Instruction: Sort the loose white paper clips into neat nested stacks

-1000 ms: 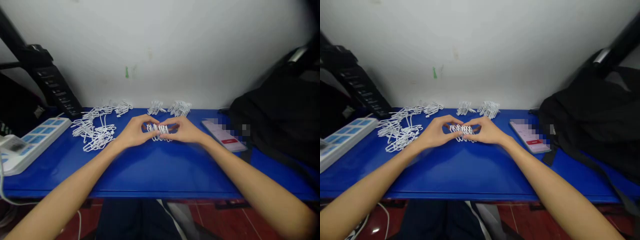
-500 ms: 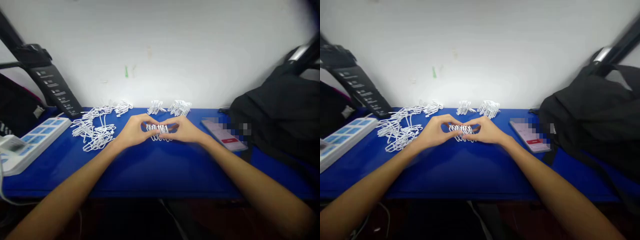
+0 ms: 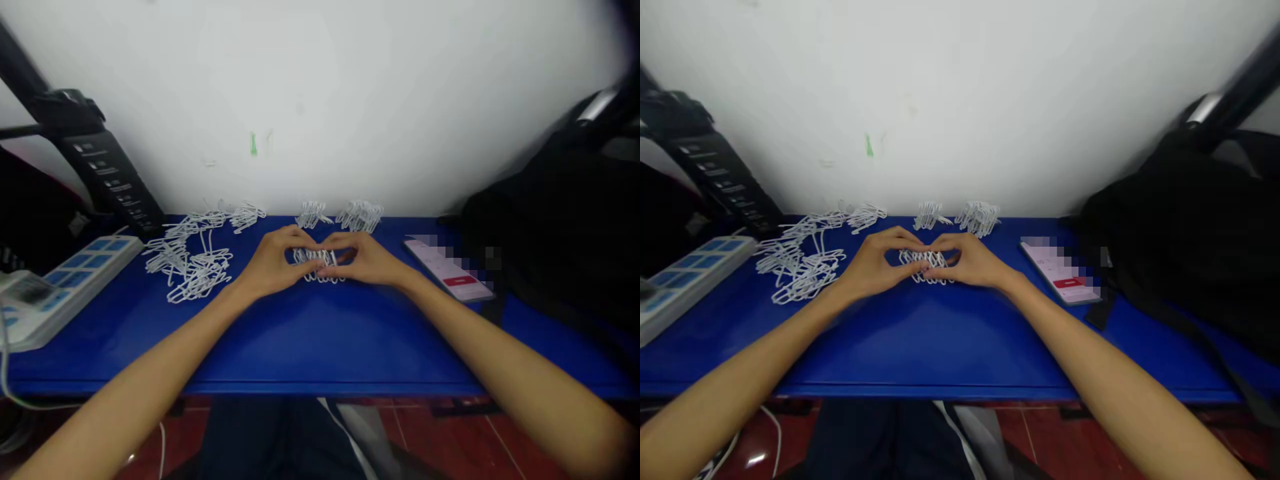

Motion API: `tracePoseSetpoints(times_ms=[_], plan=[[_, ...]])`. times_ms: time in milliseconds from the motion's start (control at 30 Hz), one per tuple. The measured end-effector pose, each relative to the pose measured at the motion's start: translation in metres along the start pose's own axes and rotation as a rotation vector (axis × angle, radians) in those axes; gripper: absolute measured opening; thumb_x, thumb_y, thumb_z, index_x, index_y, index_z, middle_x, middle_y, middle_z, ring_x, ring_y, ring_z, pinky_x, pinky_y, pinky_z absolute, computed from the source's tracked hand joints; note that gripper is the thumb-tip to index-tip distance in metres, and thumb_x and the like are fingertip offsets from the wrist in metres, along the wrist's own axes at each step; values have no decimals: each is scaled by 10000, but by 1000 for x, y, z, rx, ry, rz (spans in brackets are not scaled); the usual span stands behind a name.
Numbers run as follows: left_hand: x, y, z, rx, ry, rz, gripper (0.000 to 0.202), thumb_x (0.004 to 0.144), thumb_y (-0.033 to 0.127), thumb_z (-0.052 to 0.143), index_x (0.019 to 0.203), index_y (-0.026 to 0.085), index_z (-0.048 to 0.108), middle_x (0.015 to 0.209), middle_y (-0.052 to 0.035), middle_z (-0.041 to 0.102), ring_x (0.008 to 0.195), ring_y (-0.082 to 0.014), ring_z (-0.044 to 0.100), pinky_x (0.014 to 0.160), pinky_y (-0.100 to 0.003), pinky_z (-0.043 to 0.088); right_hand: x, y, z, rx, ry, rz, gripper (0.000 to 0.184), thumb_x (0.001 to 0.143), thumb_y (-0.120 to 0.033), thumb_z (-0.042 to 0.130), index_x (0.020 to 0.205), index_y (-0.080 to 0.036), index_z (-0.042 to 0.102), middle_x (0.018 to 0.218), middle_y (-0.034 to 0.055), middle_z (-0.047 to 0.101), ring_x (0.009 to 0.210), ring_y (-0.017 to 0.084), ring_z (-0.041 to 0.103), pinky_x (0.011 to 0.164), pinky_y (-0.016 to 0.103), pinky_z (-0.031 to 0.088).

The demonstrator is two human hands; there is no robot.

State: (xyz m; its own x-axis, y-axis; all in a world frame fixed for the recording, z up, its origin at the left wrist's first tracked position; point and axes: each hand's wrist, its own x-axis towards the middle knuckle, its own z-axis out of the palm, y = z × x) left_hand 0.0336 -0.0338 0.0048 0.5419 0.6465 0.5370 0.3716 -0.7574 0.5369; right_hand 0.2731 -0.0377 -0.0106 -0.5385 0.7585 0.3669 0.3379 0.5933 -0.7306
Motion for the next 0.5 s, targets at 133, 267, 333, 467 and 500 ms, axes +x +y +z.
tracePoseSetpoints(times_ms=[133, 267, 333, 467, 500], plan=[[1, 1, -5, 22, -36, 36, 192, 905, 314, 779, 1072, 236, 831, 1065, -73, 779, 1002, -226, 715, 939, -389, 553, 0, 2, -1, 17, -15, 33, 515, 804, -483, 879, 1254, -242, 812, 1137, 66, 827, 977, 248, 765, 810, 338, 639], [2, 0, -4, 70, -56, 31, 205, 914, 314, 752, 1089, 216, 793, 1077, -78, 760, 1005, -228, 694, 924, -384, 538, -1, 5, 0, -2, 9, 79, 608, 791, -490, 889, 1333, -241, 773, 1161, 60, 835, 1010, 287, 786, 885, 396, 651], [1, 0, -3, 83, -58, 27, 252, 920, 347, 751, 1134, 215, 769, 1099, -84, 745, 1023, -235, 685, 937, -392, 533, -1, 6, 2, -19, 11, 80, 648, 791, -494, 888, 1368, -235, 750, 1148, 59, 837, 1014, 294, 790, 904, 420, 654], [-3, -4, -11, 97, -93, -12, 598, 821, 513, 851, 1317, 234, 667, 1256, -116, 678, 1123, -276, 658, 976, -426, 532, -2, 8, 5, -89, 35, 95, 796, 752, -503, 916, 1453, -210, 681, 1290, 88, 792, 1115, 323, 772, 1014, 488, 624], [-4, -7, -16, 103, -124, -31, 730, 755, 546, 896, 1360, 234, 632, 1285, -127, 661, 1146, -292, 649, 978, -435, 535, -2, 8, 5, -103, 37, 105, 826, 739, -503, 924, 1463, -197, 671, 1308, 100, 783, 1132, 331, 768, 1037, 498, 613]])
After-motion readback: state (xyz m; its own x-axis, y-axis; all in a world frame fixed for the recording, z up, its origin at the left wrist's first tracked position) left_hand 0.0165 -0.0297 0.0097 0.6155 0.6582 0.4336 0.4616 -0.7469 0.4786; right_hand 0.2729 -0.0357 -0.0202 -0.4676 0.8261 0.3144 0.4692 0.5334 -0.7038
